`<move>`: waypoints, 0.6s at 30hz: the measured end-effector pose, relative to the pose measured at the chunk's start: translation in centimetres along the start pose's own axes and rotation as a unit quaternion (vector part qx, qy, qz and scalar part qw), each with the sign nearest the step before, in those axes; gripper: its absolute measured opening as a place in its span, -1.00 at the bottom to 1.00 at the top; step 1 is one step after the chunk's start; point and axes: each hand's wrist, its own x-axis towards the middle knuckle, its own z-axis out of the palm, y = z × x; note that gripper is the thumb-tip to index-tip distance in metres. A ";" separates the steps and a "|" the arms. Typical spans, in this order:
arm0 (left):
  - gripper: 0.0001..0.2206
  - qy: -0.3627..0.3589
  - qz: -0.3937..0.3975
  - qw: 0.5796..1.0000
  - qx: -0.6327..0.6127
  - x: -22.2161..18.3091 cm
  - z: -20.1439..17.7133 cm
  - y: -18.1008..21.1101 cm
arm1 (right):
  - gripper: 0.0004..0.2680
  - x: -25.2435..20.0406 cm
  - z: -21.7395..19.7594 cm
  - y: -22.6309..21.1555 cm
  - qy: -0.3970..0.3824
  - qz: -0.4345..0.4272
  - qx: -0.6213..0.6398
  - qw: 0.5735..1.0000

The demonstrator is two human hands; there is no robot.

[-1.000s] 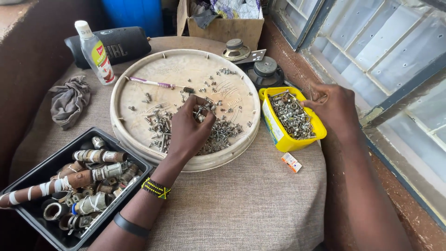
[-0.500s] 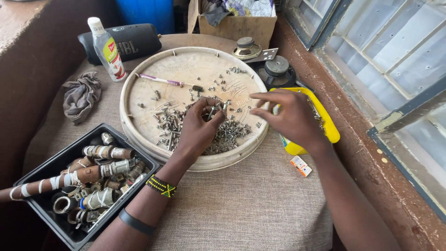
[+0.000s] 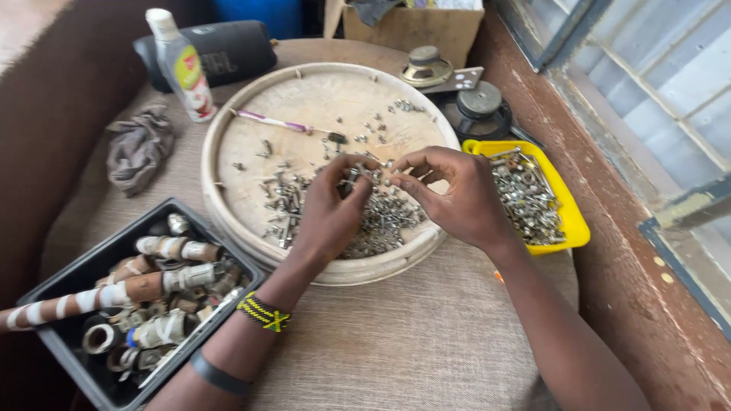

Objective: Sorting and inspecting various metal hardware components like screws and bolts from a pile into a separate container.

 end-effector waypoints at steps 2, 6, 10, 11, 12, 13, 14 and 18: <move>-0.76 0.002 -0.013 1.000 0.003 -0.3 0.0 -0.2 | -0.91 -0.6 -0.4 -0.1 0.004 0.016 0.008 1.000; -0.73 0.022 -0.034 0.999 -0.005 -0.1 -0.2 -0.8 | -0.86 -1.5 -2.6 -0.1 0.012 0.036 0.010 0.999; -0.72 0.018 -0.011 1.000 0.017 -0.2 0.0 -0.9 | -0.84 -3.3 -6.6 1.1 0.033 0.055 -0.003 0.998; -0.73 0.007 -0.012 1.000 0.024 -0.2 0.0 -1.0 | -0.78 -3.8 -7.8 1.0 0.034 0.075 -0.045 0.996; -0.73 -0.005 -0.013 0.999 0.029 -0.2 0.1 -1.1 | -0.70 -4.3 -9.1 0.9 0.034 0.095 -0.088 0.991; -0.73 -0.005 -0.012 1.000 0.028 -0.3 0.1 -1.1 | -0.70 -4.7 -9.9 1.1 0.035 0.095 -0.090 0.991; -0.73 -0.009 -0.001 0.999 0.035 -0.3 0.1 -1.1 | -0.68 -5.2 -10.7 1.3 0.053 0.111 -0.119 0.985; -0.81 -0.015 -0.031 0.996 0.083 -0.3 0.4 0.0 | -0.55 -6.3 -12.5 3.3 0.078 0.175 -0.284 0.939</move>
